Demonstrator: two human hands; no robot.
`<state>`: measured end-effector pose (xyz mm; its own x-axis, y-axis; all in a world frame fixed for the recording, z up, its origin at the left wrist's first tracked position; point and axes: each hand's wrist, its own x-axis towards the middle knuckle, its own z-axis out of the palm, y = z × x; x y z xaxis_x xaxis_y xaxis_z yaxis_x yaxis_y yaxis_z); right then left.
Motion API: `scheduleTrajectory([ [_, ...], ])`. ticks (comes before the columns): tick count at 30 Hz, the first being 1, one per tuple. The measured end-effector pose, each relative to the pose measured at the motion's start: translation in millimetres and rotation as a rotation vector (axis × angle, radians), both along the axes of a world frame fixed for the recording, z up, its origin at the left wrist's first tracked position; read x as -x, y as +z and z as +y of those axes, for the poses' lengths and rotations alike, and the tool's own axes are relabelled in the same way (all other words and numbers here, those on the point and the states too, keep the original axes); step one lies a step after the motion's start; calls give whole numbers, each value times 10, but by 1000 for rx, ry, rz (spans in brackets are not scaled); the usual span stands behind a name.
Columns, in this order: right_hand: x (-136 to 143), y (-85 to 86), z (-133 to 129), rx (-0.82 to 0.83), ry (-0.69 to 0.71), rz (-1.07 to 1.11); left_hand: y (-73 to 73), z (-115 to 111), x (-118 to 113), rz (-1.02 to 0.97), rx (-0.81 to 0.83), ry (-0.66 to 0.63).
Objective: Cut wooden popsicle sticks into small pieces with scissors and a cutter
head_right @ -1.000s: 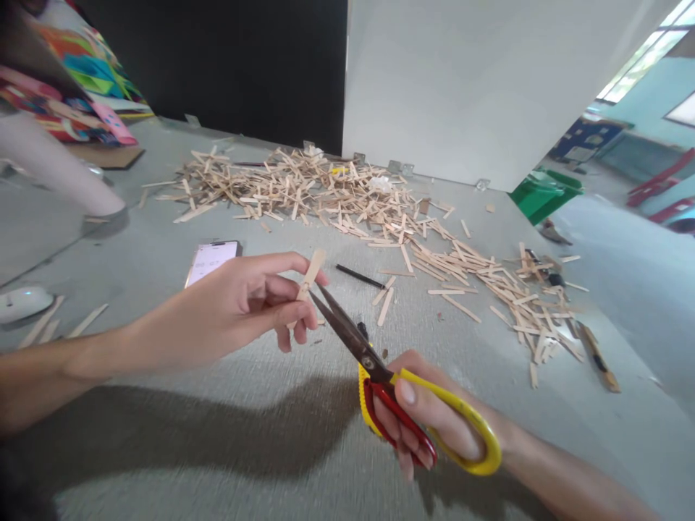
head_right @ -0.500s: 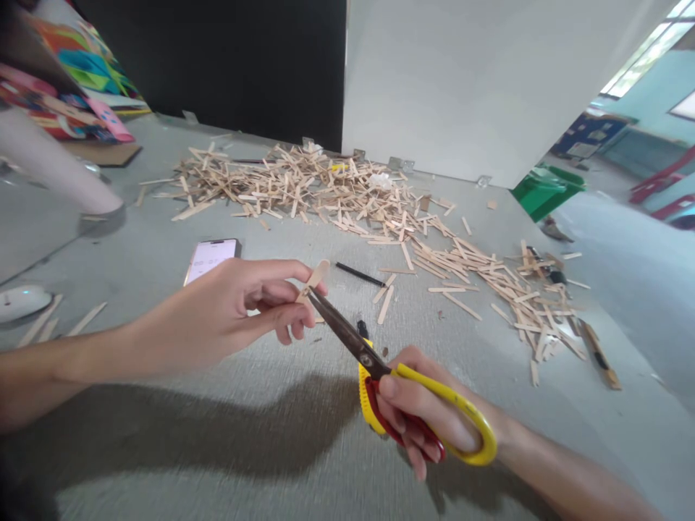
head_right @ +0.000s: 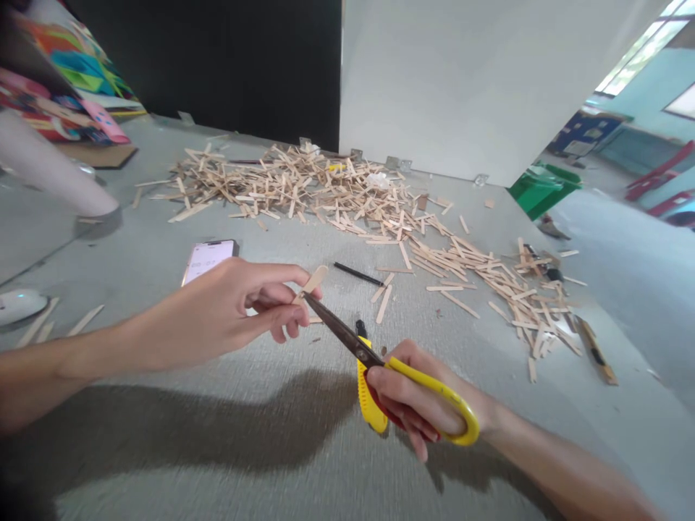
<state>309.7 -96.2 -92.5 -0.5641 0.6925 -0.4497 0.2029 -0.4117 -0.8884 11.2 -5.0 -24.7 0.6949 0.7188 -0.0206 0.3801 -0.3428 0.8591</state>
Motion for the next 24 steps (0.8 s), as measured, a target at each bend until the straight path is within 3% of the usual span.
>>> scheduleTrajectory([
  [7,10,35,1,-32,18,-65,-41,27,22,61,-37,-5],
  [13,50,186,-16,-234,-32,-360,-53,56,32,137,-136,8],
  [16,87,230,-9,-348,-9,-449,-27,58,17,127,-106,25],
  [20,109,150,-7,-560,-9,-571,-23,85,15,170,-104,20],
  [24,72,-65,-52,-809,-112,-629,-100,90,49,259,-217,26],
])
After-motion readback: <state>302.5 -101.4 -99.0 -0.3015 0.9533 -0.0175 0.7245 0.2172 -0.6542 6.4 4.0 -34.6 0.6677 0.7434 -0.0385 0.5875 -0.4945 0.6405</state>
